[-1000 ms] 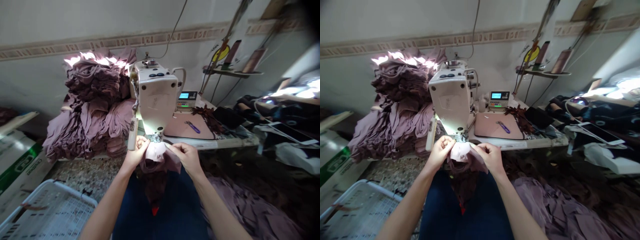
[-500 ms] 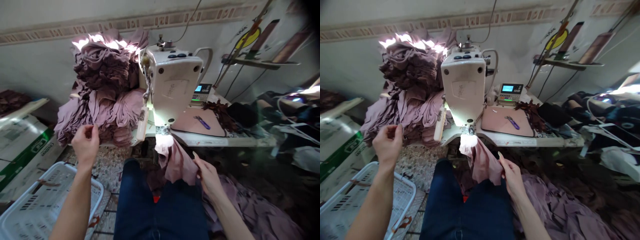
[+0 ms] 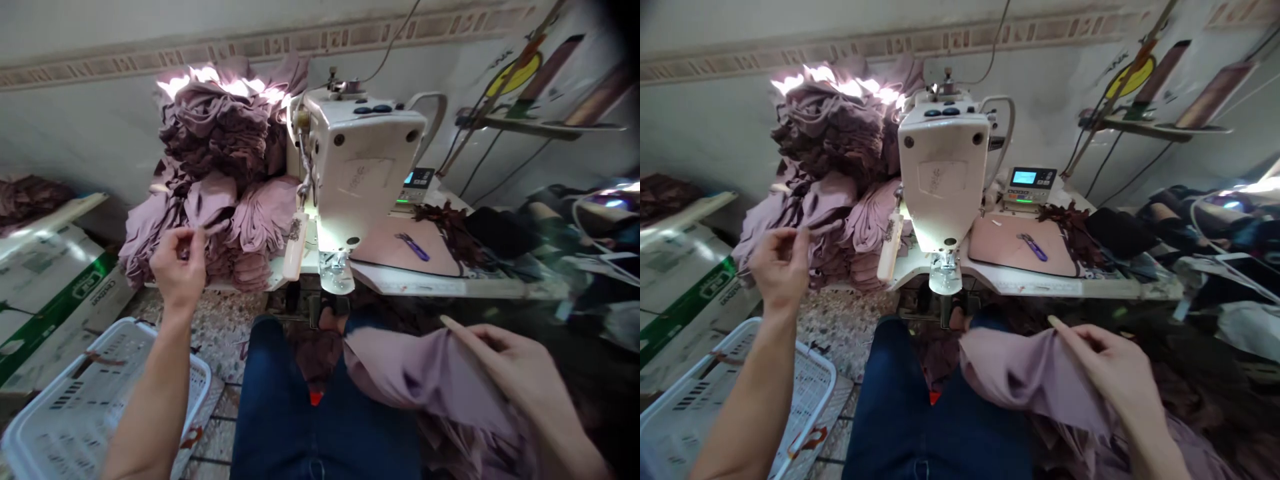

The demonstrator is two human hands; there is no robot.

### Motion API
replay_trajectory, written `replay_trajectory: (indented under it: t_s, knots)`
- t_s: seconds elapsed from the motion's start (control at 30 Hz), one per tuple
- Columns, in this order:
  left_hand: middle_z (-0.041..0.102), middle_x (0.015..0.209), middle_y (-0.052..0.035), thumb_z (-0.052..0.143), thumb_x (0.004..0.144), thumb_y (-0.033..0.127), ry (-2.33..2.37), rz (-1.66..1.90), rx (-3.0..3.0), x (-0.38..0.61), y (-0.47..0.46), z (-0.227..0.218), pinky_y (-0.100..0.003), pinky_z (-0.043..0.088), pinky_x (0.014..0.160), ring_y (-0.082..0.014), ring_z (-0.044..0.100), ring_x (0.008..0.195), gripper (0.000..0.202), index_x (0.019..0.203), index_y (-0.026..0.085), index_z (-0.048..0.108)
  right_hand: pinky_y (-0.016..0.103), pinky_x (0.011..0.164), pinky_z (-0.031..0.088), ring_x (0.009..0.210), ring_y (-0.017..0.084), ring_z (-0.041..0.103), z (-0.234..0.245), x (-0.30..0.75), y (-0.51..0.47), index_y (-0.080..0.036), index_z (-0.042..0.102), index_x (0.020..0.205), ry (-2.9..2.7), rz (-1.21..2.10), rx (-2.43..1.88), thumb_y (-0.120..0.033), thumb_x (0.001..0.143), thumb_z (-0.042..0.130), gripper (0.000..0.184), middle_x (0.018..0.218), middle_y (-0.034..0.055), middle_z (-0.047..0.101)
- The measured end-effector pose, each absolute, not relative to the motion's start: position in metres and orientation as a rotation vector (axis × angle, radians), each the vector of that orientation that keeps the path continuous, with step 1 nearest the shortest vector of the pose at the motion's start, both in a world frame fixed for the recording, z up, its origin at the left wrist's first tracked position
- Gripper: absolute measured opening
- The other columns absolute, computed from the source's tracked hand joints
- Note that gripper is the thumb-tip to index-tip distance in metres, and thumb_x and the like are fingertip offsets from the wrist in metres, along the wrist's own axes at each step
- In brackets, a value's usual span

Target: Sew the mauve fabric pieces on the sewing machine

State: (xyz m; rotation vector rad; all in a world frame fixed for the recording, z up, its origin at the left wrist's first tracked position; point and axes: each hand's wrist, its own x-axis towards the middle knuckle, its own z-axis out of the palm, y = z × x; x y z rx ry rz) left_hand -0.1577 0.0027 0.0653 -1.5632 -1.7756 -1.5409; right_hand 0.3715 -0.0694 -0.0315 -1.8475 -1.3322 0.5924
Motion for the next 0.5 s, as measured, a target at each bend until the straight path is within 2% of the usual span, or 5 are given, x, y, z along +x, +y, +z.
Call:
replay_trajectory:
  t_s: [0.1, 0.27, 0.37, 0.43, 0.5]
  knots:
    - [0.072, 0.081, -0.0028, 0.072, 0.098, 0.04, -1.692, -1.64, -1.743, -0.117, -0.03, 0.049, -0.026, 0.054, 0.066, -0.0162, 0.067, 0.067, 0.021, 0.099, 0.018, 0.071, 0.034, 0.048, 0.045, 0.055, 0.025, 0.063, -0.031, 0.381, -0.069, -0.022, 0.086, 0.074, -1.358, 0.408, -1.914, -0.074, 0.069, 0.083, 0.052, 0.074, 0.0126, 0.078]
    - [0.074, 0.077, -0.0006, 0.073, 0.101, 0.039, -1.967, -2.017, -2.042, -0.044, -0.078, 0.009, -0.022, 0.054, 0.059, -0.0138, 0.068, 0.06, 0.021, 0.108, 0.02, 0.069, 0.03, 0.049, 0.05, 0.049, 0.021, 0.062, -0.049, 0.274, -0.097, -0.022, 0.081, 0.069, -1.394, 0.938, -1.499, -0.063, 0.085, 0.082, 0.044, 0.054, 0.0043, 0.068]
    - [0.064, 0.064, 0.0054, 0.073, 0.102, 0.043, -2.238, -2.369, -2.116, -0.013, -0.092, -0.011, -0.02, 0.047, 0.049, -0.0115, 0.058, 0.047, 0.033, 0.127, 0.021, 0.067, 0.028, 0.052, 0.053, 0.062, 0.021, 0.069, -0.063, 0.192, -0.12, -0.022, 0.086, 0.098, -1.52, 1.09, -1.222, -0.052, 0.082, 0.091, 0.035, 0.088, 0.0087, 0.083]
    - [0.061, 0.061, 0.0053, 0.074, 0.1, 0.045, -2.361, -2.474, -2.177, -0.005, -0.095, -0.023, -0.021, 0.047, 0.049, -0.0117, 0.057, 0.047, 0.032, 0.119, 0.019, 0.071, 0.028, 0.056, 0.053, 0.062, 0.019, 0.067, -0.07, 0.156, -0.127, -0.021, 0.083, 0.107, -1.565, 1.133, -1.152, -0.045, 0.085, 0.089, 0.034, 0.098, 0.0088, 0.083]
    - [0.065, 0.063, 0.0016, 0.074, 0.099, 0.047, -2.453, -2.457, -2.203, -0.007, -0.096, -0.034, -0.022, 0.05, 0.053, -0.0128, 0.061, 0.052, 0.03, 0.098, 0.017, 0.074, 0.026, 0.057, 0.05, 0.062, 0.017, 0.066, -0.075, 0.14, -0.126, -0.02, 0.08, 0.094, -1.626, 1.197, -1.141, -0.039, 0.095, 0.077, 0.019, 0.086, 0.0058, 0.08]
